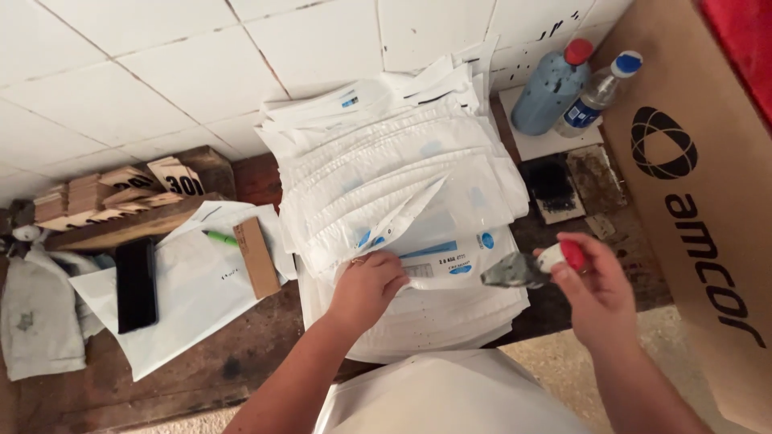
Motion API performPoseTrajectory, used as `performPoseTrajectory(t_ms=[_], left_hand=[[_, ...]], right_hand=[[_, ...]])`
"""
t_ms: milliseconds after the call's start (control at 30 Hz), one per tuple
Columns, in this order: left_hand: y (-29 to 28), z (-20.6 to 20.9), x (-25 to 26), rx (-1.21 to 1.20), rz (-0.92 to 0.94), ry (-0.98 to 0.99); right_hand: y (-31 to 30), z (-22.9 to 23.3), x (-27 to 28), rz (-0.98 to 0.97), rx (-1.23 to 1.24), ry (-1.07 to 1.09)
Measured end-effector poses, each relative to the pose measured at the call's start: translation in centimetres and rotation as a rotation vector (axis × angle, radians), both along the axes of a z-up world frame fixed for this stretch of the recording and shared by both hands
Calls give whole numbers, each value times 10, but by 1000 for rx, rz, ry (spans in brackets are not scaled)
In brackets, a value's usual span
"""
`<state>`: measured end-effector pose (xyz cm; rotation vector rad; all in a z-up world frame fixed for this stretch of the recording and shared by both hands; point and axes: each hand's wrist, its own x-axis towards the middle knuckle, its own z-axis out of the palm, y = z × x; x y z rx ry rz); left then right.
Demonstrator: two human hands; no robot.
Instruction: Manually stamping plastic bags for cheese packaging and then placing them into a box.
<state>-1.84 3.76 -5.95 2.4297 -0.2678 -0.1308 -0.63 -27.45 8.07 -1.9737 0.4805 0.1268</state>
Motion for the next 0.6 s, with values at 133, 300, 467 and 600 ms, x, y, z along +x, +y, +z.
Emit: performPoseTrajectory(t_ms=[133, 300, 467, 600], left_hand=[[-3, 14, 19, -49, 58, 8], [-17, 36, 31, 216, 227, -502], [-53, 22, -11, 98, -173, -461], [-35, 23, -7, 231, -288, -83]], right_hand=[[6, -62, 0, 214, -202, 172], [38, -123, 19, 591, -330, -828], [53, -122, 46, 673, -337, -782], [46, -83, 63, 504, 187, -335]])
